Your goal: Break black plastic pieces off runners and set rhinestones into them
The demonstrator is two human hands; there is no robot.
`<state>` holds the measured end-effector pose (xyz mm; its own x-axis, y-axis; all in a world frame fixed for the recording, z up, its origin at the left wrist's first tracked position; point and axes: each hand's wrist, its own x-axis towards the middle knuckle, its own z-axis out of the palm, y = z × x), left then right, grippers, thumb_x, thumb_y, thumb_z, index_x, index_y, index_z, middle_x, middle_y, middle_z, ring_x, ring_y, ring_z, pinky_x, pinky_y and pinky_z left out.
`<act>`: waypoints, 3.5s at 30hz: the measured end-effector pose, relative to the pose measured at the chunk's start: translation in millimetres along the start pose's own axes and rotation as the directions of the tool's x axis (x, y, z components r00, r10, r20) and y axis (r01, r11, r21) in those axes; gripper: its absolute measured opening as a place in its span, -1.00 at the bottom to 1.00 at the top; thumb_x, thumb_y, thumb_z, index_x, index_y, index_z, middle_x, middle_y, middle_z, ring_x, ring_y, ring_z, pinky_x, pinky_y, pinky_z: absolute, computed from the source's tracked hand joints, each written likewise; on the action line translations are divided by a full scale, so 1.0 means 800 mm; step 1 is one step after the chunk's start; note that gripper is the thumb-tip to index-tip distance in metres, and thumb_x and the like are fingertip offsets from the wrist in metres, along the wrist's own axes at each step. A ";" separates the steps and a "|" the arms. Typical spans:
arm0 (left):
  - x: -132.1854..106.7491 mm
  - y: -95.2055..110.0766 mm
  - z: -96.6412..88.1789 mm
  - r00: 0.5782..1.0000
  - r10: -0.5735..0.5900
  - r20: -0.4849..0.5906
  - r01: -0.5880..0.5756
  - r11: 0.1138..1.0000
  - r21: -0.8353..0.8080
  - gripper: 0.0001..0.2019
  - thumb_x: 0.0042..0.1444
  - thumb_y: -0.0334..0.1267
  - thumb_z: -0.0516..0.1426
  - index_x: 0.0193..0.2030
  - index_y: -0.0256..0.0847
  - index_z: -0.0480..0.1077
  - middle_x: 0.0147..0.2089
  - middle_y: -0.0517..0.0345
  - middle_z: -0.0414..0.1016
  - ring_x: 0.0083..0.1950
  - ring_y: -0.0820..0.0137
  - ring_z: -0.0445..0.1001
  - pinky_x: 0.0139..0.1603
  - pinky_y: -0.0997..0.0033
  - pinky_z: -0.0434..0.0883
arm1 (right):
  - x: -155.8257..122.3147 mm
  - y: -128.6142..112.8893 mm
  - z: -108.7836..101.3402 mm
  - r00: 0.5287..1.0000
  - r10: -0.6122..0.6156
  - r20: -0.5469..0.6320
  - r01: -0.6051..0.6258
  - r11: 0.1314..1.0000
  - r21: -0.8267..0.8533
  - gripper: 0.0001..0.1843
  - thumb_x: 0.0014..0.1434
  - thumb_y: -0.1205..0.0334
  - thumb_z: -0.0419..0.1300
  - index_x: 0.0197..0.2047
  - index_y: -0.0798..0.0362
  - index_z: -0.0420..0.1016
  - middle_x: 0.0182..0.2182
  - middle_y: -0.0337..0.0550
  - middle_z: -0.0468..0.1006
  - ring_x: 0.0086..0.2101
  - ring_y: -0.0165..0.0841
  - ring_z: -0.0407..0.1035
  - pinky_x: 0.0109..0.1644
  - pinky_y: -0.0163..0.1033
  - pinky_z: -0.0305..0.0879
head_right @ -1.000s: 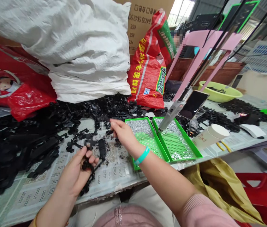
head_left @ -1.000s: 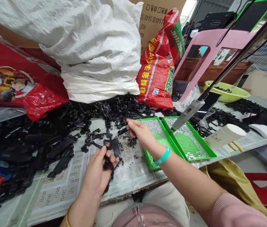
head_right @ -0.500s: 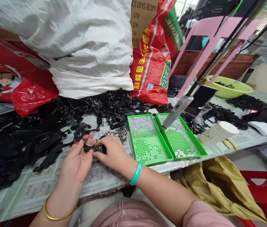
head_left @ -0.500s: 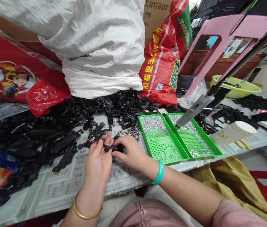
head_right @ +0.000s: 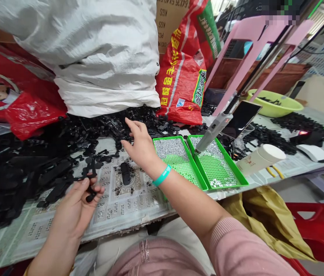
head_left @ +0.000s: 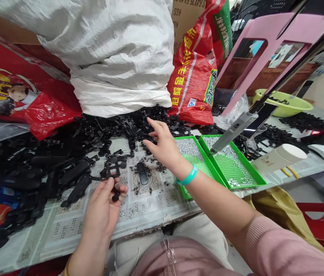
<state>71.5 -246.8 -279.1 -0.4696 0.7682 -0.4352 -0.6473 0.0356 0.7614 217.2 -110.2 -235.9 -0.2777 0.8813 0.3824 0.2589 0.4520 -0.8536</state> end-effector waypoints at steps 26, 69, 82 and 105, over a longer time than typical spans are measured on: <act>-0.035 -0.038 0.000 0.959 -0.221 0.175 0.180 0.958 0.224 -0.70 -0.06 -0.13 0.26 -0.24 -0.26 0.39 -0.52 0.21 0.44 -0.64 0.56 0.27 -0.54 0.45 0.42 | -0.143 0.018 -0.011 0.627 0.511 0.589 -0.710 0.686 0.160 -0.80 0.04 0.13 0.26 -0.35 0.10 0.44 -0.65 -0.33 0.37 -0.62 -0.52 0.26 -0.53 -0.39 0.17; -0.021 -0.047 0.022 0.879 -0.050 0.474 -0.247 0.803 0.543 -0.54 0.08 -0.34 0.10 0.15 -0.08 0.18 -0.01 0.00 0.42 -0.20 0.42 0.43 -0.14 0.38 0.38 | -0.140 0.032 -0.011 0.670 0.541 0.508 -0.665 0.742 0.086 -0.79 0.09 0.11 0.16 -0.40 0.08 0.29 -0.58 -0.33 0.28 -0.59 -0.53 0.13 -0.50 -0.37 0.08; -0.015 -0.045 0.015 0.983 -0.057 0.172 -0.041 0.854 0.519 -0.72 -0.10 -0.13 0.27 -0.25 -0.20 0.46 -0.26 0.12 0.55 -0.31 0.41 0.49 -0.25 0.43 0.44 | -0.139 0.026 -0.006 0.806 0.480 0.345 -0.514 0.858 0.008 -0.94 0.11 0.28 0.11 -0.37 0.07 0.31 -0.49 -0.25 0.43 -0.47 -0.44 0.29 -0.38 -0.34 0.21; -0.027 -0.043 0.006 0.939 -0.308 0.151 0.303 0.951 0.057 -0.78 0.01 -0.18 0.19 -0.19 -0.16 0.35 -0.44 0.31 0.30 -0.61 0.59 0.18 -0.56 0.46 0.34 | -0.012 0.071 0.037 0.857 0.188 0.479 0.252 0.657 -0.710 -0.79 0.10 0.52 0.04 -0.32 0.15 0.49 -0.29 0.10 0.54 -0.29 -0.20 0.40 -0.28 -0.18 0.28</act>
<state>107.0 -261.4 -293.8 -0.1509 0.8072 -0.5706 -0.7235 0.3031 0.6202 207.3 -96.9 -298.6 -0.6324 0.7746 -0.0021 0.7571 0.6175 -0.2132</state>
